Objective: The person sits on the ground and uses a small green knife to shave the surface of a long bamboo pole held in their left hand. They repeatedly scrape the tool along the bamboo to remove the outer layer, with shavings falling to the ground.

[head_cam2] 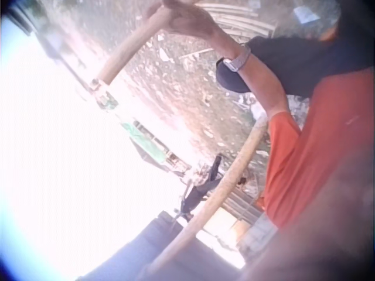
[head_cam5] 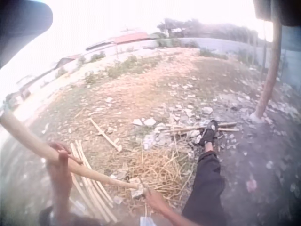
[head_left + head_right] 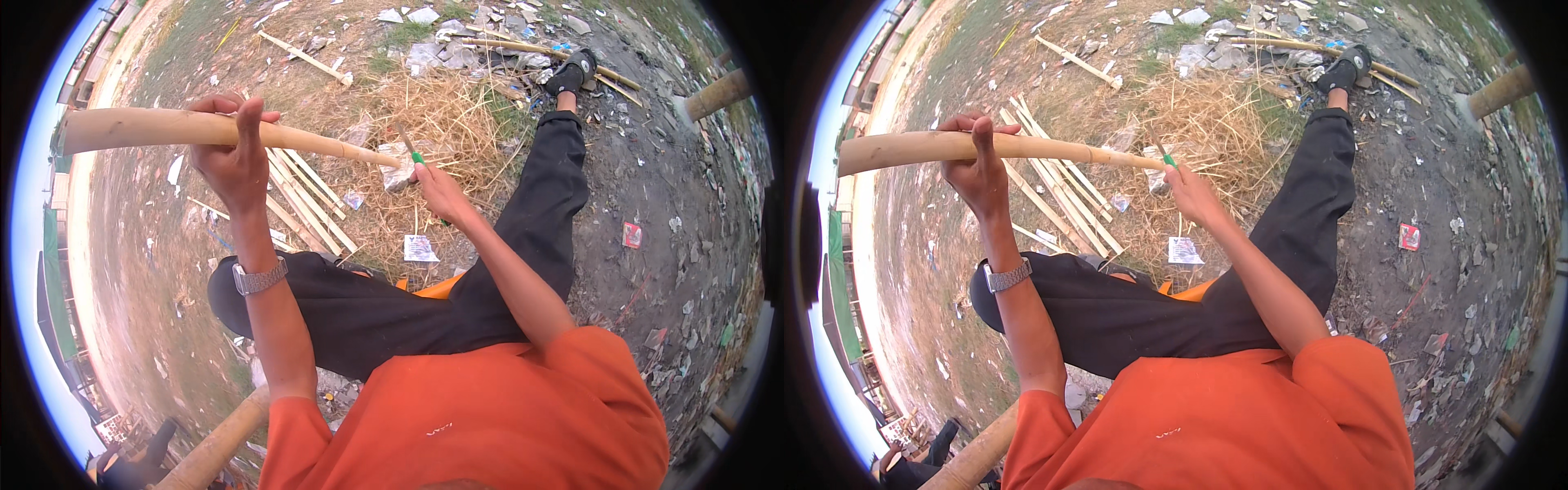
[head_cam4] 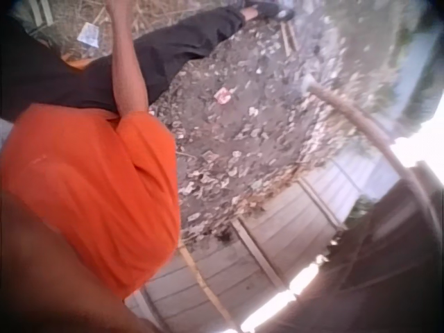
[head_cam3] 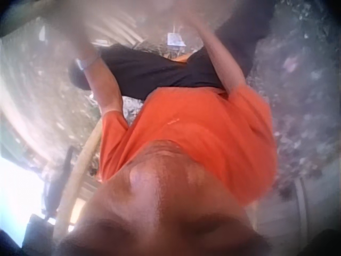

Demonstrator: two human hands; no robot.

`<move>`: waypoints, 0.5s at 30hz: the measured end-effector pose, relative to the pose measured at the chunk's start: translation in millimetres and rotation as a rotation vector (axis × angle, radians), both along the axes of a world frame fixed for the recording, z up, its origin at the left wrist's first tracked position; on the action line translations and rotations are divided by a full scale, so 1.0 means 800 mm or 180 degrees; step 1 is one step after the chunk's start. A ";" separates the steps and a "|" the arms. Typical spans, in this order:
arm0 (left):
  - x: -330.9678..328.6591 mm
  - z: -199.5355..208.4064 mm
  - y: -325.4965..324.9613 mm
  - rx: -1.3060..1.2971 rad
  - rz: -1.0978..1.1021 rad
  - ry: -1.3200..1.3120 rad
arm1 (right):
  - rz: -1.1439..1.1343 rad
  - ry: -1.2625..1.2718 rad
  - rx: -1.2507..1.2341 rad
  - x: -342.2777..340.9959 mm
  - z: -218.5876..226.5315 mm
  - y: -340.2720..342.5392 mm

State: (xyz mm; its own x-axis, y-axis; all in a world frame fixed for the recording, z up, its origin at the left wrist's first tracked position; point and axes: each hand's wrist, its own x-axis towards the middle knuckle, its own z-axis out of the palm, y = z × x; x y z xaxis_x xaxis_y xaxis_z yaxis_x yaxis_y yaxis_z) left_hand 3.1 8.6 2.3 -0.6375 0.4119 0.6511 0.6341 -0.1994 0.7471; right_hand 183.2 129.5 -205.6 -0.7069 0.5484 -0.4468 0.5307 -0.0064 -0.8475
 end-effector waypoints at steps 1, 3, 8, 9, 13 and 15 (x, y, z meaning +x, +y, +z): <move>0.003 -0.003 0.004 0.0103 0.0068 0.0137 | 0.0037 0.0020 -0.0235 0.009 0.012 -0.005; -0.006 -0.011 -0.002 -0.0172 0.0394 0.0705 | 0.0003 0.0129 0.0021 0.018 0.002 -0.017; 0.012 -0.006 -0.005 -0.0171 0.0421 0.0662 | -0.0040 0.0252 0.0001 0.030 0.044 -0.042; 0.012 -0.004 -0.009 -0.0171 0.0306 0.0600 | -0.0054 0.0379 0.0040 0.028 0.043 -0.044; 0.007 -0.007 -0.018 -0.0209 0.0101 0.1026 | -0.0057 0.0656 -0.0033 0.026 0.048 -0.051; 0.010 -0.010 -0.018 -0.0114 -0.0009 0.0562 | -0.0023 0.0648 -0.0104 0.025 0.055 -0.056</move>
